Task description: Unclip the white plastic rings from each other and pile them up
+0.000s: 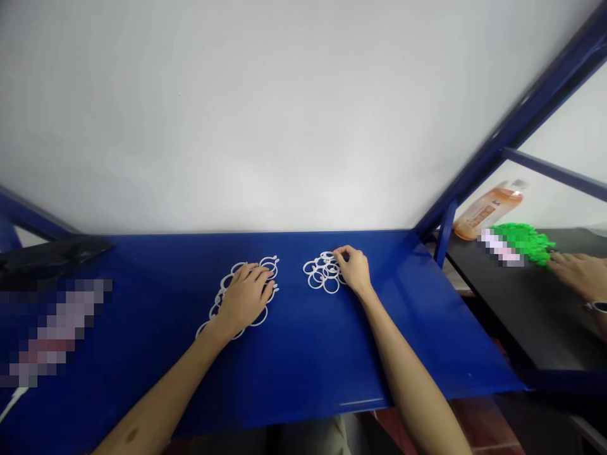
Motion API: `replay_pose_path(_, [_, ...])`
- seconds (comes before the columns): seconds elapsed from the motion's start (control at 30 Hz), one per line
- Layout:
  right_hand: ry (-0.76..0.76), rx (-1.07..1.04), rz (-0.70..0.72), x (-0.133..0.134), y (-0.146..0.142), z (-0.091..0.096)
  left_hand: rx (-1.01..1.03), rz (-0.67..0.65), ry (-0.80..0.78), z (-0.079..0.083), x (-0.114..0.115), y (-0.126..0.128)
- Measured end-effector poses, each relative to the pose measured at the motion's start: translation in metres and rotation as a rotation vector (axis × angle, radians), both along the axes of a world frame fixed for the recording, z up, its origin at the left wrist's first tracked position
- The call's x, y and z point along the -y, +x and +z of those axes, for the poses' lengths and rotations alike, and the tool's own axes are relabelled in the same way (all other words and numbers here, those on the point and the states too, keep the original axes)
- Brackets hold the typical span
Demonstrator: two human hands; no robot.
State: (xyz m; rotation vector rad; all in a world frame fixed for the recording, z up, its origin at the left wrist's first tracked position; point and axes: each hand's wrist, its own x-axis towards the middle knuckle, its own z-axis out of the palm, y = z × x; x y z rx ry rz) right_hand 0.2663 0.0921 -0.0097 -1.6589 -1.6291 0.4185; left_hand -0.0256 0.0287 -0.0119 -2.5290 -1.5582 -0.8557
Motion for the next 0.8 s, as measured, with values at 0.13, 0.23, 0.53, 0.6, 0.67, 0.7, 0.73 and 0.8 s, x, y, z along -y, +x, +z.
replay_pose_path(0.13, [-0.015,0.005,0.011,0.003,0.002,-0.003,0.015,0.002,0.022,-0.003,-0.001,0.000])
replay_pose_path(0.23, [-0.012,0.001,0.005,0.006,0.005,-0.002,0.008,0.008,0.035,-0.005,-0.001,0.000])
replay_pose_path(0.53, [0.026,0.052,-0.021,0.012,0.012,-0.004,0.076,-0.005,0.061,0.005,0.002,0.007])
replay_pose_path(0.6, [0.041,0.071,-0.013,0.012,0.012,-0.005,0.127,0.003,0.064,0.009,0.004,0.009])
replay_pose_path(0.67, [0.056,0.095,0.007,0.011,0.012,-0.007,0.170,0.009,0.071,0.013,0.006,0.011])
replay_pose_path(0.7, [0.063,0.109,0.021,0.010,0.012,-0.007,0.190,0.010,0.077,0.015,0.007,0.011])
replay_pose_path(0.73, [0.069,0.123,0.036,0.010,0.013,-0.007,0.209,0.011,0.082,0.016,0.008,0.012])
replay_pose_path(0.8, [0.082,0.147,0.059,0.009,0.013,-0.005,0.256,0.012,0.089,0.017,0.009,0.012])
